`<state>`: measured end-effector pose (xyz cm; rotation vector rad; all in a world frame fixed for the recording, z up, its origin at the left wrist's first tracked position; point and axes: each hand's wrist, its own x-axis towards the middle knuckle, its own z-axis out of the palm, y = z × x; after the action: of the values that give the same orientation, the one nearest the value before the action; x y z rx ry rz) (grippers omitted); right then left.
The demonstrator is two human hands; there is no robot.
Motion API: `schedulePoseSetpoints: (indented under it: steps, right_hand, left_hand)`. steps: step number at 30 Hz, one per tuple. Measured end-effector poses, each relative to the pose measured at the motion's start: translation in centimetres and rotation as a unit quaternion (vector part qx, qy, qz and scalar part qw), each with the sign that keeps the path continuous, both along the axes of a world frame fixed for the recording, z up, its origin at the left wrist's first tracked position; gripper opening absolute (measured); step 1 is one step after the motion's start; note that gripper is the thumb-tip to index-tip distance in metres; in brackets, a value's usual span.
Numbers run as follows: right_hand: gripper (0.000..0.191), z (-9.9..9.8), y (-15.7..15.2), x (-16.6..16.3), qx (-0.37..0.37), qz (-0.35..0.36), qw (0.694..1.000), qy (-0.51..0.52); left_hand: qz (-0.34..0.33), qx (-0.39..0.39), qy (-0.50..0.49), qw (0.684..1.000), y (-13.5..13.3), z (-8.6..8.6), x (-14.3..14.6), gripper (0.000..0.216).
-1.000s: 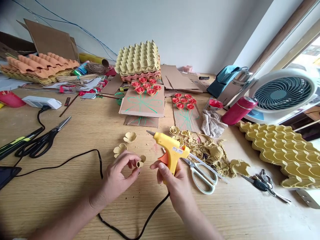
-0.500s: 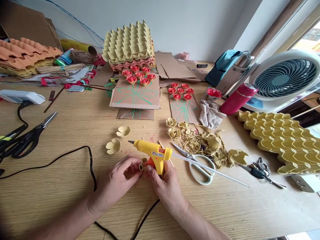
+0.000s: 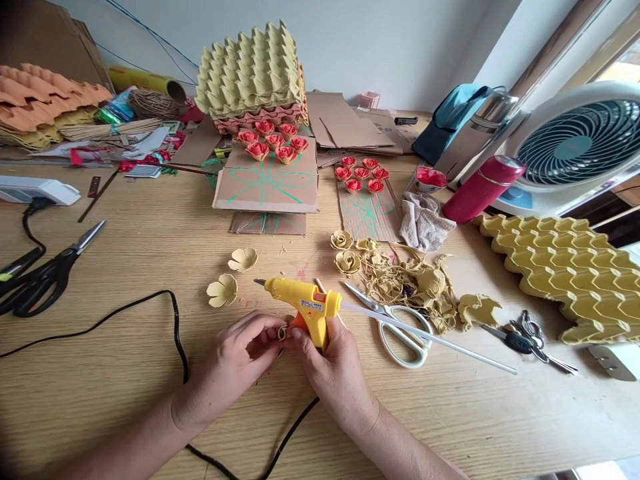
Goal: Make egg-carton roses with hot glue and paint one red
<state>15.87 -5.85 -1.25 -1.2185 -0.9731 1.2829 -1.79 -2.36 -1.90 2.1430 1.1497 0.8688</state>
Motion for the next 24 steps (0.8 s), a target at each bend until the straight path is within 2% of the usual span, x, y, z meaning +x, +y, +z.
schedulePoseSetpoints:
  steps: [5, 11, 15, 19, 24]
  right_hand:
    - [0.030, 0.1, 0.1, 0.1, -0.011, 0.009, 1.000, 0.027]
    - [0.031, -0.5, -0.1, 0.3, -0.019, -0.003, 1.000, -0.001]
    - [0.039, 0.0, 0.2, 0.1, -0.028, -0.008, 0.999, 0.028]
    - [0.046, 0.7, 0.7, 0.3, -0.041, -0.028, 0.998, 0.030]
    - [0.043, 1.2, 1.1, 1.1, -0.036, -0.074, 0.994, 0.077]
  left_hand:
    - [-0.004, 0.003, -0.001, 1.000, 0.1, 0.1, -0.1, 0.024]
    - [-0.021, 0.006, 0.010, 1.000, 0.3, 0.5, 0.1, 0.026]
    - [-0.030, 0.018, 0.014, 0.999, 0.3, 0.4, 0.2, 0.028]
    - [-0.013, 0.027, 0.006, 1.000, 0.4, 0.3, 0.2, 0.027]
    - [0.037, 0.074, -0.013, 0.996, 0.7, 0.9, -0.1, 0.020]
